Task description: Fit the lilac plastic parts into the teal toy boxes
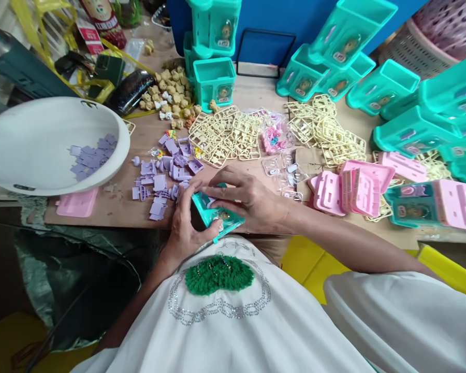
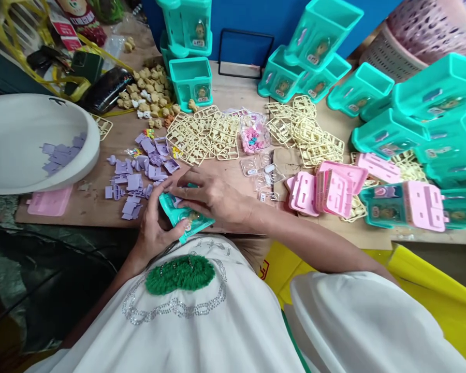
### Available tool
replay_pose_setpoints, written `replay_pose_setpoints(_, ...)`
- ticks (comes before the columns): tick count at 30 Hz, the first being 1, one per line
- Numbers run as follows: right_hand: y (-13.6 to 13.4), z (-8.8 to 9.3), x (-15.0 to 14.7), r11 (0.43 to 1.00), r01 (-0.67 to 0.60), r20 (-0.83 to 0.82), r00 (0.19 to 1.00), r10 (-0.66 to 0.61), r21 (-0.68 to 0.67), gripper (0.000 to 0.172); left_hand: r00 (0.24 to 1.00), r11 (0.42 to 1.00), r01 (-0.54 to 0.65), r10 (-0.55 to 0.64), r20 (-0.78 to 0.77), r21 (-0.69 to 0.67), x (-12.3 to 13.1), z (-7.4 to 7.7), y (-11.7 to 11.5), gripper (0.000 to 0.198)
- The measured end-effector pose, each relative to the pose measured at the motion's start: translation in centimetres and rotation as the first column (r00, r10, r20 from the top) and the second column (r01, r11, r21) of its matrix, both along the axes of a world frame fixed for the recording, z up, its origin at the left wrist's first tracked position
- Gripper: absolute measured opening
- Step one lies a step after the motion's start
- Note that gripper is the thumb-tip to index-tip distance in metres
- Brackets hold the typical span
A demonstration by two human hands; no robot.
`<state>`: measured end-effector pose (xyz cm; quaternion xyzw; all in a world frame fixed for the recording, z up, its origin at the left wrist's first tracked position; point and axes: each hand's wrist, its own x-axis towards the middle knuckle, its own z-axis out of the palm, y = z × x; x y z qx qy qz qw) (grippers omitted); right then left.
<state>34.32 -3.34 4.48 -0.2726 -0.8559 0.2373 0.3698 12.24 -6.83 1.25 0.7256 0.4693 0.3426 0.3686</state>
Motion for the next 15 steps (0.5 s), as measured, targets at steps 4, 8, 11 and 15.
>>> replay_pose_setpoints(4, 0.48, -0.35, 0.22, 0.994, -0.036, 0.043, 0.999, 0.032, 0.102, 0.034, 1.000, 1.000, -0.015, 0.015, -0.003, 0.006, 0.16, 0.09, -0.12, 0.087)
replay_pose_setpoints(8, 0.18, -0.34, 0.65, 0.979, -0.094, 0.162, 0.985, 0.064, 0.179, 0.046, 1.000, 0.999, -0.028, 0.028, -0.012, 0.020, 0.28, 0.13, -0.12, 0.085)
replay_pose_setpoints(11, -0.17, -0.13, 0.74, 0.984, -0.117, 0.180, 0.979, 0.093, 0.132, 0.053, 1.000, 0.999, -0.019, 0.019, 0.002, 0.028, 0.19, -0.03, 0.01, 0.084)
replay_pose_setpoints(15, -0.42, -0.87, 0.65, 0.997, -0.070, 0.019, 0.997, 0.070, -0.012, 0.049, 0.999, 0.999, -0.029, 0.028, 0.031, 0.020, 0.41, -0.59, -0.12, 0.083)
